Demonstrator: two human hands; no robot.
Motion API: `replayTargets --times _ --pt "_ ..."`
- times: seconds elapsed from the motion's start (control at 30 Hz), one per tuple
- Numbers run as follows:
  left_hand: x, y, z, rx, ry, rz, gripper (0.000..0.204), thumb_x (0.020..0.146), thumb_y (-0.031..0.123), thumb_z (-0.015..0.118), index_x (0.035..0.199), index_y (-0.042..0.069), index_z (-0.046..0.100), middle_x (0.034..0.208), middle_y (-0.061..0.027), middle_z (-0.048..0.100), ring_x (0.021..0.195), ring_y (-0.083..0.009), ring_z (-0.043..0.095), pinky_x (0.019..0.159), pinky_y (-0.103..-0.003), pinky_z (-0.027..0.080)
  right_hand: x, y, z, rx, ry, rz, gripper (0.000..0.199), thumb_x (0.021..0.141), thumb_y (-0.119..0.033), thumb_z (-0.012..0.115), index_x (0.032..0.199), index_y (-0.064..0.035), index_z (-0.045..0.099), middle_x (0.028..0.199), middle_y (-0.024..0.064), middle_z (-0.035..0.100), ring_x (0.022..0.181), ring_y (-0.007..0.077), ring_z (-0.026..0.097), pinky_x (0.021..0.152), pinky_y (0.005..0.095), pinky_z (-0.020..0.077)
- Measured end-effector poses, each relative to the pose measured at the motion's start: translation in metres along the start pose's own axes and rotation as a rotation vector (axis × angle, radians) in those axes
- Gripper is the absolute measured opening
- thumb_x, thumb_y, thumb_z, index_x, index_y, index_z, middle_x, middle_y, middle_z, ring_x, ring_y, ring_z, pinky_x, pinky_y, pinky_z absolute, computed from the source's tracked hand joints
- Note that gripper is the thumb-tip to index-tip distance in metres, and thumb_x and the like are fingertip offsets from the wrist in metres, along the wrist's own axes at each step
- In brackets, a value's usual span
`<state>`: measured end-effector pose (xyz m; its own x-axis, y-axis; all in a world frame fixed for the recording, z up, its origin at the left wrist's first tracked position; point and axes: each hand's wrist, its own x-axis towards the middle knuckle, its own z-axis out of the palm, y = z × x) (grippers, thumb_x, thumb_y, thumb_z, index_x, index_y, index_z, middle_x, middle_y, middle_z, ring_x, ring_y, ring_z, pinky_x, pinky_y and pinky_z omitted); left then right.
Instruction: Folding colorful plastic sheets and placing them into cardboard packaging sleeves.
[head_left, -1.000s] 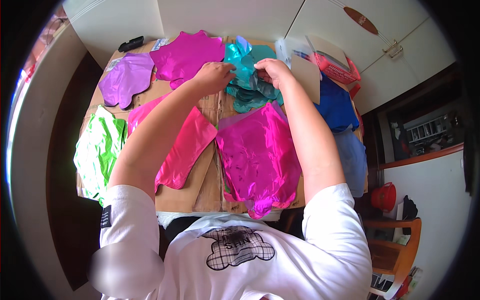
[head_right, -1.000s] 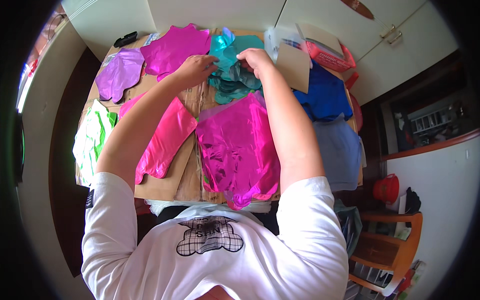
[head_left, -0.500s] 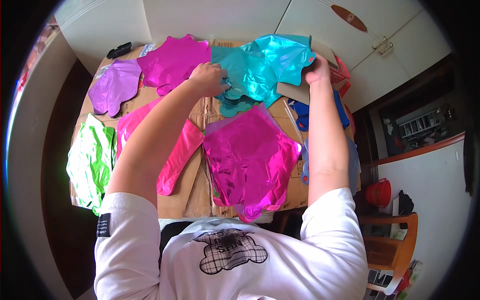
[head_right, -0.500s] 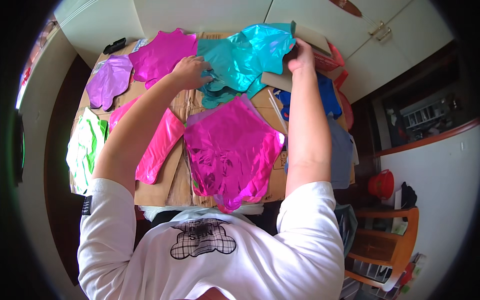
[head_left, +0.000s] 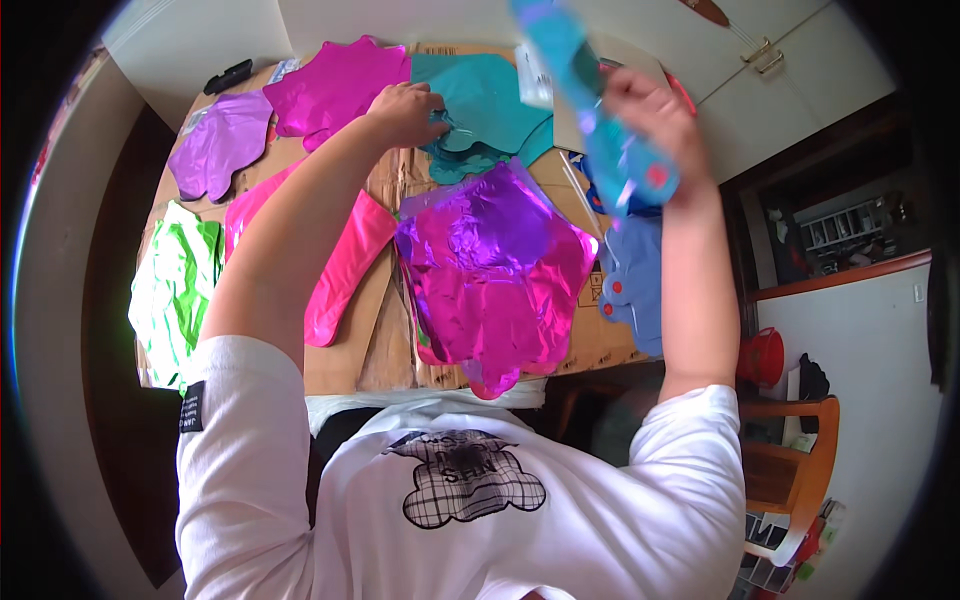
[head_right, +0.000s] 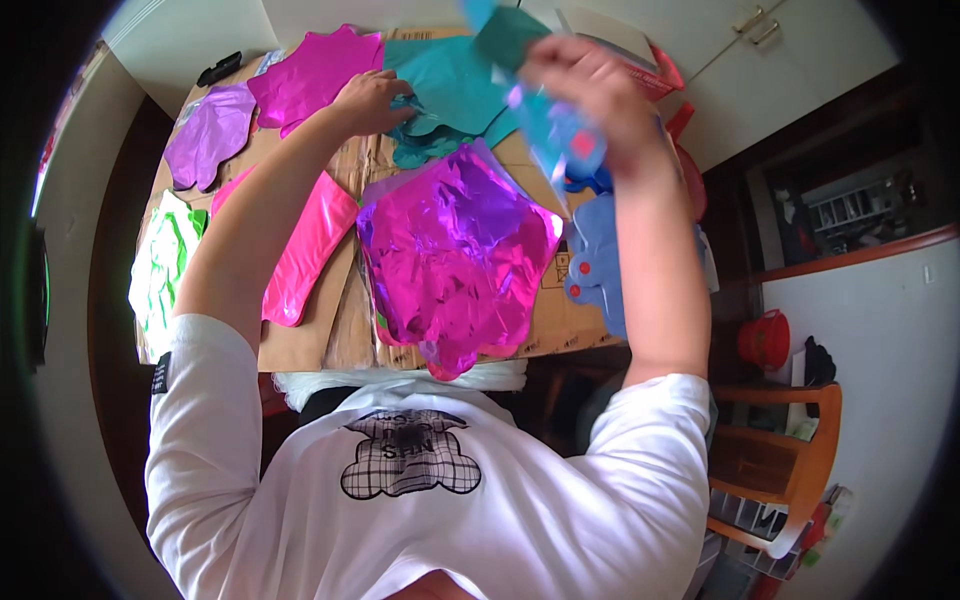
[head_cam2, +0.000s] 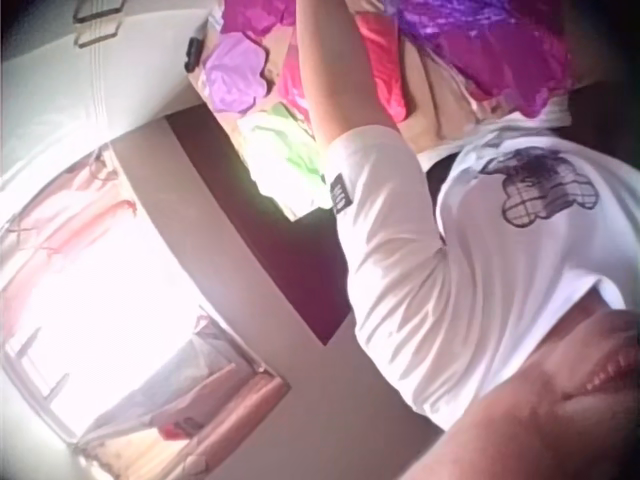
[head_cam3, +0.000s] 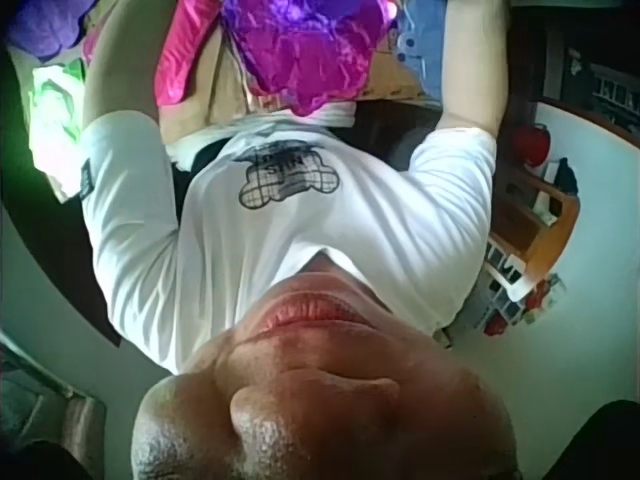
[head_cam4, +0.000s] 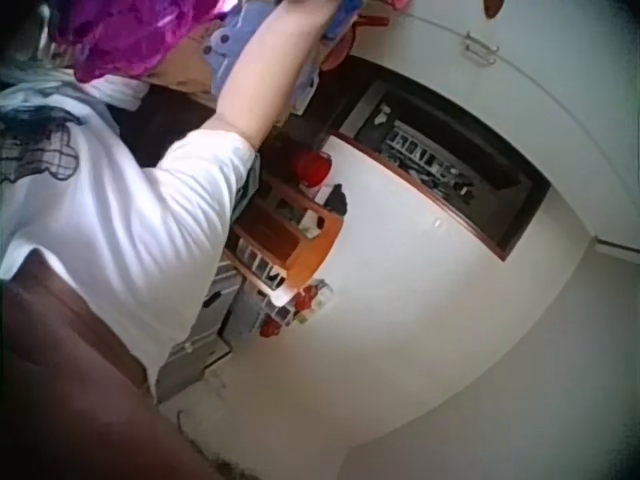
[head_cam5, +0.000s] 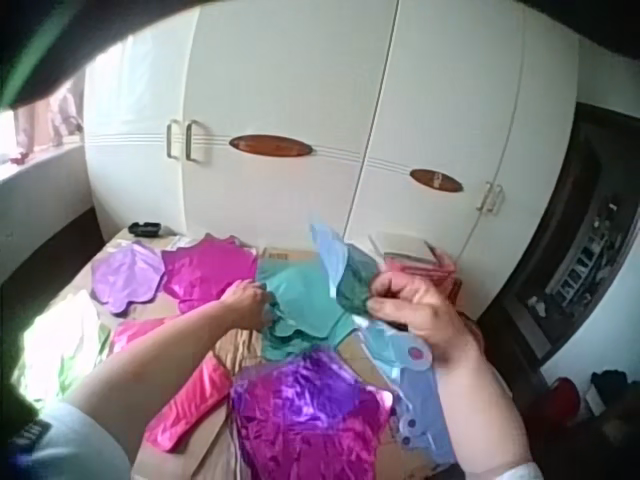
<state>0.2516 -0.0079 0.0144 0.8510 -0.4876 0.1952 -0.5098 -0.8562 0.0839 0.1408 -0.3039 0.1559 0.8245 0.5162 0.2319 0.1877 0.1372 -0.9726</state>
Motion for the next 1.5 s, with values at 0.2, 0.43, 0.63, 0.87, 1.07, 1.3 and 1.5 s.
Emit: replayTargets --times 0.2,0.43,0.63,0.87,1.07,1.3,1.5 --pt "-0.018 0.001 -0.011 -0.236 0.267 -0.059 0.036 0.084 0.035 0.065 0.112 0.013 0.066 0.104 -0.0100 0.065 0.099 -0.0285 0.063 0.089 -0.040 0.049 -0.067 0.068 0.093 -0.651 -0.125 0.035 0.008 0.080 -0.009 0.067 0.081 -0.0021 0.063 0.079 0.0065 0.060 0.070 0.0153 0.060 0.063 0.0298 0.0477" --pt "-0.098 0.068 -0.056 -0.416 0.202 0.264 0.023 0.081 0.022 0.068 0.098 0.007 0.068 0.097 -0.0137 0.065 0.086 -0.0326 0.064 0.079 -0.042 0.052 -0.096 0.101 0.119 -0.860 -0.216 0.082 0.013 0.079 -0.014 0.069 0.080 -0.0025 0.063 0.087 0.0085 0.059 0.077 0.0238 0.061 0.069 0.0339 0.0503" --pt "-0.146 0.120 -0.047 -0.394 0.003 0.389 0.028 0.072 0.015 0.073 0.097 0.007 0.067 0.095 -0.0121 0.063 0.089 -0.0319 0.062 0.081 -0.041 0.049 -0.105 0.096 0.127 -0.855 -0.203 0.092 0.026 0.081 -0.030 0.072 0.086 -0.0049 0.068 0.097 0.0111 0.058 0.084 0.0250 0.061 0.075 0.0362 0.0504" --pt "-0.155 0.119 -0.036 -0.321 0.001 0.375 0.028 0.074 0.018 0.073 0.100 0.009 0.066 0.101 -0.0075 0.059 0.097 -0.0283 0.057 0.088 -0.041 0.044 -0.112 0.081 0.037 -0.575 0.194 0.259 0.018 0.088 -0.019 0.067 0.087 -0.0008 0.069 0.079 0.0011 0.067 0.071 0.0081 0.059 0.064 0.0256 0.0475" --pt "-0.100 0.152 -0.052 -0.392 0.125 0.377 0.020 0.078 0.014 0.070 0.095 0.005 0.066 0.094 -0.0114 0.061 0.090 -0.0317 0.060 0.082 -0.041 0.047 -0.150 0.072 -0.105 -1.061 0.628 0.178 0.020 0.081 -0.021 0.071 0.085 -0.0010 0.069 0.078 0.0111 0.067 0.076 0.0196 0.064 0.070 0.0326 0.0493" --pt "0.065 0.230 -0.005 -0.671 0.000 0.285 0.021 0.084 0.022 0.064 0.091 0.003 0.069 0.094 -0.0143 0.068 0.088 -0.0332 0.065 0.078 -0.041 0.052 -0.156 0.092 -0.135 -1.322 0.548 0.269 0.018 0.077 -0.021 0.073 0.082 -0.0048 0.070 0.089 0.0156 0.064 0.083 0.0313 0.063 0.075 0.0401 0.0498" --pt "0.110 0.266 0.047 -0.441 0.009 0.256 0.027 0.084 0.032 0.067 0.098 0.009 0.066 0.099 -0.0119 0.064 0.098 -0.0311 0.062 0.087 -0.040 0.049 -0.175 0.096 -0.113 -1.478 0.583 0.232 0.027 0.079 -0.024 0.073 0.096 -0.0036 0.068 0.095 0.0148 0.062 0.088 0.0338 0.061 0.080 0.0424 0.0497"
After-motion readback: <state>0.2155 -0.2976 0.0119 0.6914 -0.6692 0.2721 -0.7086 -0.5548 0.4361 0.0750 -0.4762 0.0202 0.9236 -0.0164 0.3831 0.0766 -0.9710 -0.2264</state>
